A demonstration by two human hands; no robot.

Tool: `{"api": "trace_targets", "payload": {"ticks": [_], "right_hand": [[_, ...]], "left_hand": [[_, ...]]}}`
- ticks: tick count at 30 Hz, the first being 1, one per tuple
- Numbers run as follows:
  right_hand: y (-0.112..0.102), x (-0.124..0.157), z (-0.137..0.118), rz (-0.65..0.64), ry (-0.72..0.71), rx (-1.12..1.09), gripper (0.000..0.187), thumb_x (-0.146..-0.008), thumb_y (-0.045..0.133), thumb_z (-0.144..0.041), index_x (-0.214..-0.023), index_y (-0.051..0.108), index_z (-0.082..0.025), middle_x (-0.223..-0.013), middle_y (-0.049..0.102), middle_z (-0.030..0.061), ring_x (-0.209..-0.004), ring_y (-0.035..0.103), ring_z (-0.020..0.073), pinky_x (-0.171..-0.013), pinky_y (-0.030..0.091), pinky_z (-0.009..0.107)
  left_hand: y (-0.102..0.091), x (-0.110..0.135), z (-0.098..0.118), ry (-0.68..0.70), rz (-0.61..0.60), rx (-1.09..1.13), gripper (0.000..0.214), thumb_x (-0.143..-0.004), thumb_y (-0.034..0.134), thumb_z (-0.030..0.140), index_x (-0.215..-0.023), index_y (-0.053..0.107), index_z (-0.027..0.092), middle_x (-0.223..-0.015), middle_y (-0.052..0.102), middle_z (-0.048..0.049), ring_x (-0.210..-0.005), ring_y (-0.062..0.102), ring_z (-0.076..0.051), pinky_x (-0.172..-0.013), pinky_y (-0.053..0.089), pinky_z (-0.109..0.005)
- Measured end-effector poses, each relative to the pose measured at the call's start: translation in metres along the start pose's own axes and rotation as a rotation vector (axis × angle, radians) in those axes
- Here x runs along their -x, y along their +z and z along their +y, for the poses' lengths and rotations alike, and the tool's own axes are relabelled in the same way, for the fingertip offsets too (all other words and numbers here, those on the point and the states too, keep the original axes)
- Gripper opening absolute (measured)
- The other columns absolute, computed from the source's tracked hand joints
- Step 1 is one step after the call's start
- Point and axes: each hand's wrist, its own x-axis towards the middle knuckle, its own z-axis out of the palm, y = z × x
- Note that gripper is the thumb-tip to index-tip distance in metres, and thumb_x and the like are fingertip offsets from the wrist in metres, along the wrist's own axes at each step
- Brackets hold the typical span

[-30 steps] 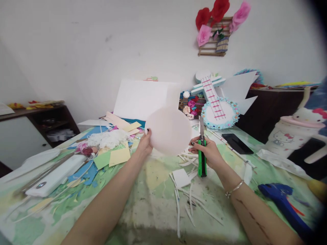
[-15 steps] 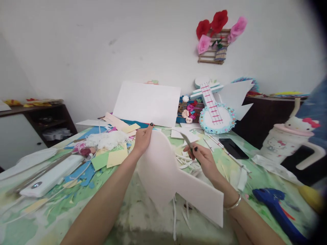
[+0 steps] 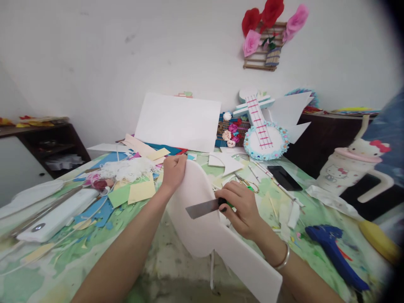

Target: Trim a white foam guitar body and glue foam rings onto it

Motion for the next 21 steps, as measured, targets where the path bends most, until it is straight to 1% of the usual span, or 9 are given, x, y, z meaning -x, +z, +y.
{"api": "trace_targets", "payload": {"ticks": [4,9,12,17,21], "right_hand": [[0.002,0.001,-0.003,-0.006,-0.027,0.031,0.042,-0.093,0.024,-0.040,-0.081,0.056,-0.016,-0.066,0.047,0.0037,-0.061,0.038,0.0150,-0.059,0.028,0.030],[0.002,0.001,-0.008,-0.008,-0.042,0.041,0.042,-0.093,0.025,-0.041,-0.078,0.056,-0.016,-0.063,0.045,0.0031,-0.059,0.037,0.0148,-0.058,0.027,0.030],[0.000,0.001,-0.009,-0.009,-0.035,0.043,0.044,-0.093,0.024,-0.042,-0.079,0.056,-0.016,-0.063,0.045,0.0032,-0.058,0.037,0.0147,-0.058,0.027,0.029],[-0.003,-0.002,-0.011,-0.007,-0.011,0.026,0.046,-0.094,0.022,-0.042,-0.080,0.057,-0.015,-0.062,0.045,0.0033,-0.057,0.039,0.0144,-0.057,0.028,0.028],[-0.005,-0.005,-0.014,0.002,-0.008,0.061,0.045,-0.094,0.022,-0.041,-0.078,0.056,-0.016,-0.061,0.045,0.0030,-0.056,0.038,0.0141,-0.056,0.027,0.028]], "left_hand": [[0.000,0.003,0.005,0.009,0.012,0.025,0.034,-0.073,0.043,0.026,-0.047,0.022,0.020,-0.046,0.017,0.0053,-0.048,0.019,-0.009,-0.047,0.017,-0.026],[0.002,0.003,0.002,0.056,-0.027,0.082,0.033,-0.074,0.041,0.026,-0.047,0.022,0.020,-0.047,0.017,0.0050,-0.048,0.020,-0.009,-0.047,0.017,-0.026],[0.002,0.004,0.003,0.062,-0.037,0.080,0.032,-0.074,0.041,0.026,-0.048,0.022,0.021,-0.047,0.017,0.0049,-0.048,0.020,-0.009,-0.047,0.018,-0.026],[0.003,0.006,0.010,0.071,-0.085,0.090,0.033,-0.075,0.039,0.026,-0.048,0.020,0.021,-0.047,0.017,0.0046,-0.048,0.019,-0.010,-0.048,0.018,-0.027],[0.003,0.007,0.013,0.092,-0.095,0.076,0.033,-0.075,0.039,0.026,-0.049,0.019,0.021,-0.048,0.016,0.0044,-0.048,0.019,-0.009,-0.049,0.017,-0.028]]}}
